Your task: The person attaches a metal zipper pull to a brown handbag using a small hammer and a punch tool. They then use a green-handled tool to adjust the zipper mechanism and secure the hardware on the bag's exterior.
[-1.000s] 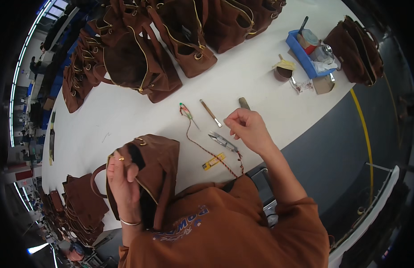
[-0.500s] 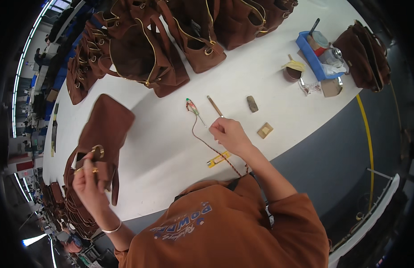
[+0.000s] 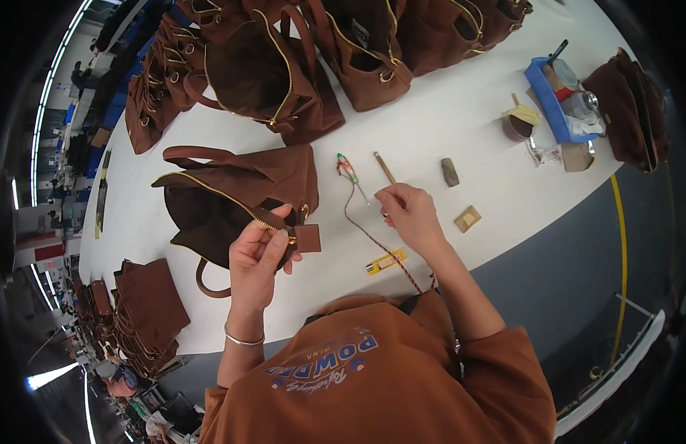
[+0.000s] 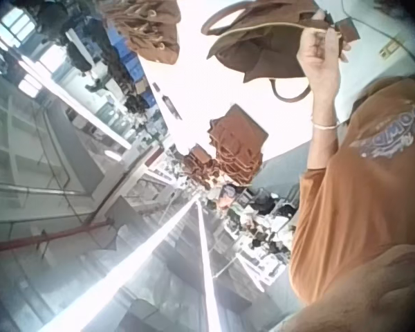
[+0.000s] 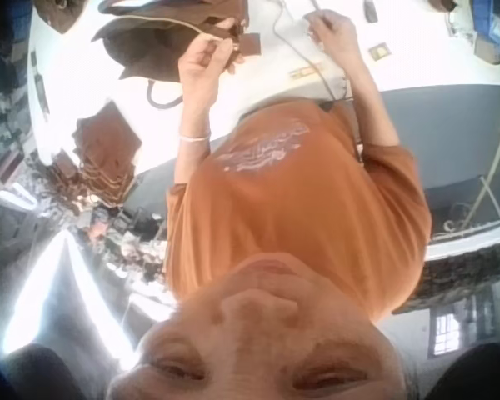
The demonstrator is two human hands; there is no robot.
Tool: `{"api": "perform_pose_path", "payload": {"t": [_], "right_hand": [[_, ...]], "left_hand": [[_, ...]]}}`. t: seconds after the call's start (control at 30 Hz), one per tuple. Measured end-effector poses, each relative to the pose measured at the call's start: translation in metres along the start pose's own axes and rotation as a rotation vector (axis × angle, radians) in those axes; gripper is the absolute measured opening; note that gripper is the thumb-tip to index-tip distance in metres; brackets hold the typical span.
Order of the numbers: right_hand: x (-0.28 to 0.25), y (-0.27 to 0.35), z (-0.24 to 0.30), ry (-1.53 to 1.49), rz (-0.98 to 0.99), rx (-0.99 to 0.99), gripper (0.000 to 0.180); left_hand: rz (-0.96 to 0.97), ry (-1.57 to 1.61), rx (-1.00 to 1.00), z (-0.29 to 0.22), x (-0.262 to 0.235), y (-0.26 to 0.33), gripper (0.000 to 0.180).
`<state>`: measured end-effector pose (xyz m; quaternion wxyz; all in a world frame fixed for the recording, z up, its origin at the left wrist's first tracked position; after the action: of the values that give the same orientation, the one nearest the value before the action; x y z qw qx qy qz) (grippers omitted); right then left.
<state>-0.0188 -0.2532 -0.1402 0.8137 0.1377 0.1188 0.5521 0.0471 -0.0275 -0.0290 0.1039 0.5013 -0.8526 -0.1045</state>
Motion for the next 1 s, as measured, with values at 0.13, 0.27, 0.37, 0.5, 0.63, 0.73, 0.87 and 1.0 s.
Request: {"api": "perform_pose_path", "payload": {"t": [0.13, 0.27, 0.37, 0.5, 0.63, 0.73, 0.87, 1.0], "right_hand": [[0.024, 0.019, 0.038, -0.183, 0.195, -0.042, 0.024], [0.048, 0.035, 0.064, -0.262, 0.309, -0.143, 0.024], [0.057, 0.038, 0.071, -0.231, 0.343, -0.256, 0.022], [0.061, 0.045, 0.079, -0.202, 0.329, -0.31, 0.021], [0.064, 0.052, 0.083, -0.17, 0.255, -0.451, 0.018], [0.062, 0.051, 0.077, 0.088, 0.133, -0.571, 0.015], [0.063, 0.05, 0.07, 0.095, 0.036, -0.47, 0.017], [0.058, 0.035, 0.06, -0.201, 0.047, -0.16, 0.024]], "left_hand": [[0.024, 0.027, 0.006, 0.001, 0.0, 0.005, 0.039], [0.017, 0.033, 0.013, 0.002, 0.003, 0.008, 0.035], [0.023, 0.019, 0.017, 0.006, 0.001, 0.01, 0.025], [0.059, 0.027, 0.02, 0.005, 0.002, 0.008, 0.016], [0.086, 0.065, 0.031, 0.006, 0.012, 0.006, 0.011], [0.077, 0.064, 0.024, 0.008, 0.021, 0.006, 0.009], [0.082, 0.04, 0.037, 0.023, 0.028, 0.008, 0.009], [0.079, 0.052, 0.016, 0.028, 0.037, 0.007, 0.012]]}}
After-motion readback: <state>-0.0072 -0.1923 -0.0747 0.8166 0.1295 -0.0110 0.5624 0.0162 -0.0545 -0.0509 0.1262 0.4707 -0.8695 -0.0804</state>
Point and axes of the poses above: each hand's wrist, its own y-axis away from the middle knuckle, its own x-axis out of the palm, z = x × y, the point moved 2 cm from there along -y, towards the middle knuckle, and after that the axes turned 2 degrees about -x, right-handed, at the moved point
